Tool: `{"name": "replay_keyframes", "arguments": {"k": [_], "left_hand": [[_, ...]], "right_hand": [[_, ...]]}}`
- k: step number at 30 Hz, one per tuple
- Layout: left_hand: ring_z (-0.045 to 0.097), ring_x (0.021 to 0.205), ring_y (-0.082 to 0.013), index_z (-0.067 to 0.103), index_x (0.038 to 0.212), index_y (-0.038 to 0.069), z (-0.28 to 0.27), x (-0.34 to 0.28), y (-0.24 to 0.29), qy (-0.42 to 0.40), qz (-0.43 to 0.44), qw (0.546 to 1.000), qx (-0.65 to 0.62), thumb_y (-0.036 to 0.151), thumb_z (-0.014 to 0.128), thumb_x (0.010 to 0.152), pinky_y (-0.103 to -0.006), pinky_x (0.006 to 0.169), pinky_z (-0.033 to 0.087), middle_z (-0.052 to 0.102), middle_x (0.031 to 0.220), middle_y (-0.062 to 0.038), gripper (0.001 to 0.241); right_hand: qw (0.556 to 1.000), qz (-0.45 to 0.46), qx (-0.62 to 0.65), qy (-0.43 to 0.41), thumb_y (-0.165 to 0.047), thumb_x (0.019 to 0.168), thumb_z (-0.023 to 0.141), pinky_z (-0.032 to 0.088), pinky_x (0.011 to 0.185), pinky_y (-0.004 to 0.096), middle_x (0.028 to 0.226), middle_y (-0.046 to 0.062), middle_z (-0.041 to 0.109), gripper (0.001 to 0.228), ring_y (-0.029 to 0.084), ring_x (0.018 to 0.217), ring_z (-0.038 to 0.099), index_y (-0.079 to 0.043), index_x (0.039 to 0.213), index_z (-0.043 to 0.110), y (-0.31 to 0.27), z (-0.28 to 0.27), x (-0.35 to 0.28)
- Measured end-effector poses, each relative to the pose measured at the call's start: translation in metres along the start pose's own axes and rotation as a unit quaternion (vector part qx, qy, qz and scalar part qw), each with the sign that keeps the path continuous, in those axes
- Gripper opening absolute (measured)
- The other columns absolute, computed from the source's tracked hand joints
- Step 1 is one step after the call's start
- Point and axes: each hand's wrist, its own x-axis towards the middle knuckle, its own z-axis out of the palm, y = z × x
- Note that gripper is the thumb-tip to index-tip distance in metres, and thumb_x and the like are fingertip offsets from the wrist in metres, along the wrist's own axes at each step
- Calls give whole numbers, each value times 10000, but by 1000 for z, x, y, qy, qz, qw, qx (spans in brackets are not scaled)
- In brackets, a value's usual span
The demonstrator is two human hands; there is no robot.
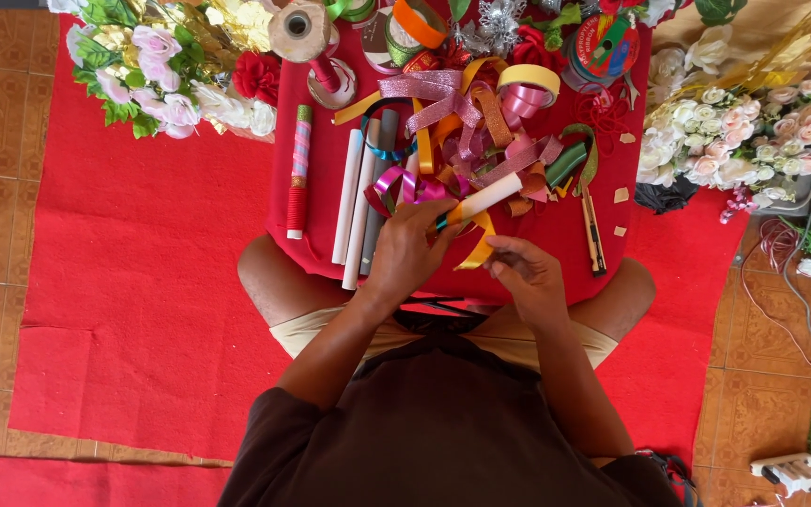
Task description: The person sits on a red mat and decorates cylindrical paper tubes by wrapping them with colorful ribbons. They handle multiple ribbons, including pink, orange, and purple, and wrap them around the tubes by hand.
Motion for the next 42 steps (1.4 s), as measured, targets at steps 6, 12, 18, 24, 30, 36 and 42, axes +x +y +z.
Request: {"name": "replay_keyframes", "arguments": {"k": [6, 12, 18, 24, 30, 36, 42], "left_hand": [[722, 1027, -355, 742, 1215, 72, -7, -5, -12, -23, -4, 1000, -11, 133, 793, 916, -401, 818, 630, 735, 1061, -156, 310], [727, 1007, -398, 751, 1180, 26, -14, -5, -2, -20, -79, 986, -145, 115, 808, 893, -418, 773, 621, 758, 1019, -222, 306], [731, 987, -410, 756, 1171, 27, -15, -7, 0, -16, -76, 987, -137, 100, 808, 884, -423, 766, 624, 763, 1015, -224, 301], [722, 1004, -415, 740, 1202, 19, -17, -7, 0, -9, -50, 992, -117, 75, 785, 907, -436, 784, 622, 755, 1043, -223, 305], [730, 1013, -373, 738, 1210, 35, -9, -11, -6, -14, -32, 996, -80, 81, 791, 902, -413, 811, 626, 754, 1060, -187, 316], [724, 1036, -344, 731, 1226, 43, -9, -12, -3, -34, -24, 999, -19, 102, 776, 918, -387, 837, 625, 744, 1082, -162, 316], [724, 1036, -356, 731, 1229, 47, -5, -13, -3, -70, -14, 997, 7, 97, 770, 910, -396, 835, 628, 743, 1079, -163, 325]], "right_hand": [[962, -56, -267, -3, 42, 793, 832, 505, 634, 274, 933, 84, 733, 346, 120, 668, 603, -43, 1124, 777, -30, 5, 13], [908, -245, -340, 33, -37, 861, 848, 478, 573, 291, 726, 68, 661, 102, 190, 574, 578, -48, 869, 747, -32, 8, 13], [872, -310, -378, 16, -68, 898, 820, 490, 592, 340, 819, 88, 609, 139, 234, 646, 559, -42, 846, 694, -35, 6, 15], [883, -285, -374, -7, -85, 940, 779, 491, 555, 350, 728, 77, 649, 136, 243, 564, 590, -65, 856, 675, -45, 11, 16], [935, -150, -316, -49, -9, 929, 713, 475, 541, 321, 690, 87, 678, 46, 167, 539, 574, -35, 952, 744, -72, 22, 16], [970, -51, -214, -101, 10, 863, 783, 496, 595, 280, 945, 161, 749, 250, 96, 723, 617, 30, 1106, 731, -79, 12, 15], [957, -97, -219, -162, 62, 836, 758, 529, 607, 306, 1109, 184, 716, 434, 190, 748, 698, 44, 1263, 681, -81, 8, 20]]}}
